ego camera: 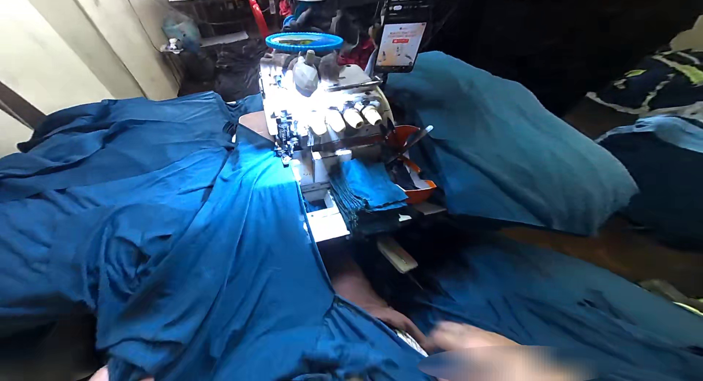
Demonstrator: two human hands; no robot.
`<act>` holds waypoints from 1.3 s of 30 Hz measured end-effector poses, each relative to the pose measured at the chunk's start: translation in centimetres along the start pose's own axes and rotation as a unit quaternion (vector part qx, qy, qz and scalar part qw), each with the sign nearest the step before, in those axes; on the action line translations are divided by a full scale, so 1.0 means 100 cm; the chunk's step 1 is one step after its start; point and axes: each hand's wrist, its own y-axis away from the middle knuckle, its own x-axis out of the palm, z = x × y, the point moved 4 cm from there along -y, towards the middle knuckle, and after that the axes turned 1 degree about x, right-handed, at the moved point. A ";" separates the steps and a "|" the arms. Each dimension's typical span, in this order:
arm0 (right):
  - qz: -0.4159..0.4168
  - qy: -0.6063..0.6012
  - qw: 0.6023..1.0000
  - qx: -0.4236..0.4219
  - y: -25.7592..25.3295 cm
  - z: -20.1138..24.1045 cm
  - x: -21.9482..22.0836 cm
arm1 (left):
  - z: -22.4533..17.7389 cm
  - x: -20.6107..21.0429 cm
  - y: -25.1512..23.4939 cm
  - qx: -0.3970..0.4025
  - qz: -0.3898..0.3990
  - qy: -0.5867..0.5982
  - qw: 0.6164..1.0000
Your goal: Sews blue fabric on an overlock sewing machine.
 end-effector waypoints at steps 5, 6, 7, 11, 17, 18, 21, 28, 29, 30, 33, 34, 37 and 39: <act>-0.100 -0.139 0.982 -0.080 -0.105 0.030 0.011 | 0.015 0.033 -0.017 0.061 -0.137 0.110 0.982; -0.058 -0.159 0.983 -0.069 -0.123 0.034 0.013 | 0.017 0.037 -0.017 0.076 -0.158 0.146 0.974; -0.012 -0.173 0.983 -0.061 -0.136 0.038 0.014 | 0.021 0.041 -0.015 0.105 -0.156 0.169 0.967; 0.073 -0.184 0.978 -0.063 -0.150 0.053 0.016 | 0.002 0.052 -0.002 0.152 -0.127 0.065 0.978; -0.006 -0.314 0.948 -0.046 -0.119 0.052 0.022 | 0.014 0.050 -0.004 0.093 -0.276 0.177 0.940; -0.043 -0.351 0.934 -0.060 -0.114 0.052 0.023 | 0.012 0.050 -0.006 0.096 -0.270 0.243 0.927; -0.142 -0.401 0.899 -0.105 -0.100 0.055 0.026 | -0.005 0.059 -0.003 0.137 -0.189 0.245 0.941; -0.097 -0.332 0.932 -0.110 -0.103 0.080 0.042 | -0.004 0.061 -0.007 0.126 -0.257 0.070 0.956; -0.136 -0.278 0.948 -0.080 -0.111 0.080 0.044 | -0.003 0.060 -0.007 0.117 -0.257 0.082 0.956; -0.157 -0.242 0.956 -0.059 -0.121 0.078 0.046 | -0.001 0.060 -0.007 0.112 -0.253 0.096 0.956; -0.087 -0.285 0.953 -0.060 -0.149 0.071 0.051 | 0.003 0.061 -0.005 0.111 -0.235 0.164 0.952; -0.063 -0.315 0.944 -0.076 -0.154 0.071 0.054 | 0.004 0.062 -0.005 0.118 -0.226 0.191 0.948; 0.000 -0.375 0.921 -0.100 -0.158 0.071 0.058 | 0.002 0.062 -0.003 0.168 -0.186 0.200 0.947; -0.008 -0.385 0.919 -0.087 -0.148 0.067 0.051 | 0.013 0.052 -0.005 0.209 -0.198 0.162 0.944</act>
